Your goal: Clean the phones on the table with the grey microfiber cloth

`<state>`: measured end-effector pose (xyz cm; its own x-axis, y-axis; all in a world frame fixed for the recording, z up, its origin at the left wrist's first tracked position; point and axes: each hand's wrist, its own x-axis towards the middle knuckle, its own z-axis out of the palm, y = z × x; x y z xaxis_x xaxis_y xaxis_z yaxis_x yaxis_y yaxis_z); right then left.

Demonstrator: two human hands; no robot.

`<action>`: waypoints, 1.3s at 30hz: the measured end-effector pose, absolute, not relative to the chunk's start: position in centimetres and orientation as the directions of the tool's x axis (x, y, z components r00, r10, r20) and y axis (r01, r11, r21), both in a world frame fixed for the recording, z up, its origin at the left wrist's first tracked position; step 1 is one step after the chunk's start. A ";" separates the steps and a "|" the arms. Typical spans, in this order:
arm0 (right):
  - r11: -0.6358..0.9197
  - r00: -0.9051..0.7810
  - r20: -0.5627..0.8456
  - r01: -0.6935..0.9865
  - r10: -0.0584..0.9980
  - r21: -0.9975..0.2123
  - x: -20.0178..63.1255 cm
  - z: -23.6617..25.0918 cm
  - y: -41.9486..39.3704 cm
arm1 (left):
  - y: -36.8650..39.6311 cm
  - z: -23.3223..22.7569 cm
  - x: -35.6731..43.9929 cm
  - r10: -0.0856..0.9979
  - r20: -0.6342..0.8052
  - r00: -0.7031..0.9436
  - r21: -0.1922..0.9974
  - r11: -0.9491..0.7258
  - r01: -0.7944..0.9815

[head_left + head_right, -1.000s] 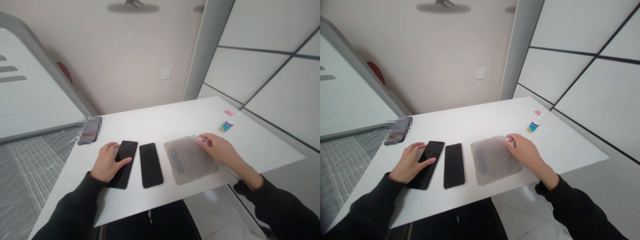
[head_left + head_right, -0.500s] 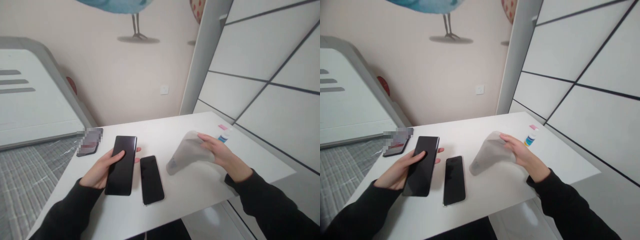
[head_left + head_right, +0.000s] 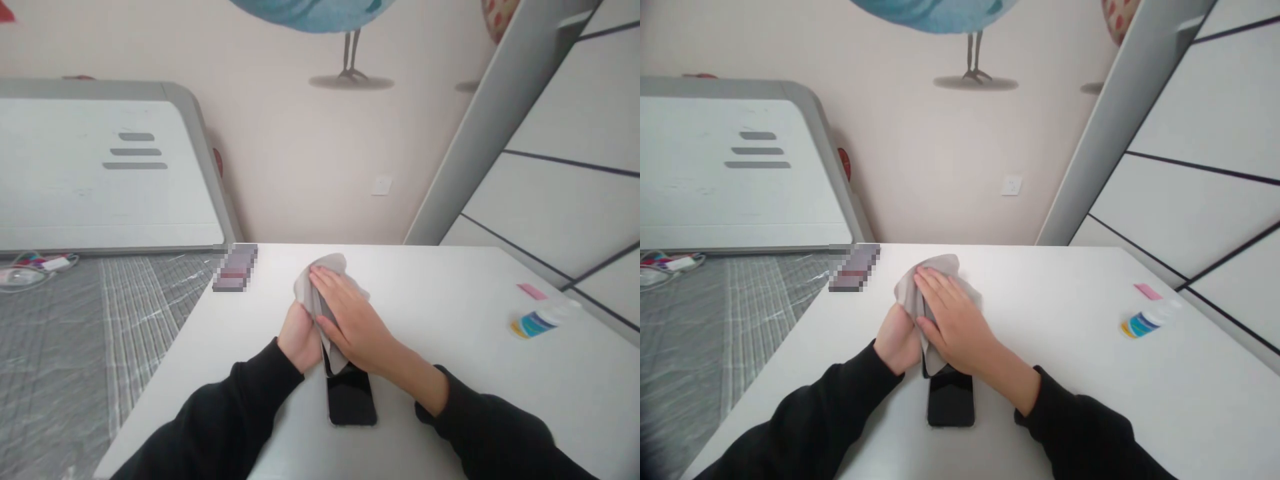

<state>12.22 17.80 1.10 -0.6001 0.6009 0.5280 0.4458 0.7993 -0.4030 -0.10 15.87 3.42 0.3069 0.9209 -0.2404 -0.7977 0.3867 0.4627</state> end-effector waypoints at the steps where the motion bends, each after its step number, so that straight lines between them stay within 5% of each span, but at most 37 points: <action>1: 0.787 -0.590 0.522 0.490 0.617 -0.376 11.9 0.7 17.6 | 15.8 3.5 -0.1 0.922 -0.259 0.287 0.456 0.379 -0.805; 8: 0.866 -0.717 0.487 0.418 0.499 -0.274 11.7 0.0 16.6 | 15.9 4.9 -1.4 0.884 -0.332 0.329 0.408 0.449 -0.795; 13: 0.752 -0.535 0.540 0.559 0.650 -0.350 13.0 -1.0 17.7 | 15.0 4.5 -0.5 0.884 -0.248 0.397 0.458 0.468 -0.756; 19: 0.949 -0.772 0.553 0.247 0.314 -0.194 12.4 -1.0 16.2 | 15.3 4.8 -1.7 0.869 -0.346 0.354 0.490 0.489 -0.721; 25: 0.776 -0.541 0.578 0.553 0.611 -0.303 12.6 -0.6 16.9 | 15.2 3.9 -1.4 0.916 -0.236 0.323 0.492 0.400 -0.774; 31: 0.914 -0.772 0.491 0.364 0.404 -0.179 12.0 -0.4 16.0 | 15.2 2.6 -2.3 0.919 -0.250 0.307 0.486 0.393 -0.781; 36: 0.732 -0.485 0.588 0.610 0.647 -0.302 12.8 -1.0 17.2 | 15.1 4.0 -1.3 0.907 -0.204 0.369 0.460 0.422 -0.782; 39: 0.809 -0.583 0.603 0.554 0.544 -0.196 12.8 -1.1 16.9 | 15.0 4.1 -1.3 0.903 -0.202 0.379 0.432 0.430 -0.793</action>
<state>12.79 16.87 -1.10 -0.5827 0.5445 0.6033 0.5537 0.8094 -0.1957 -1.30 15.02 4.14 0.3791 0.9030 -0.2020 -0.7929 0.4296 0.4322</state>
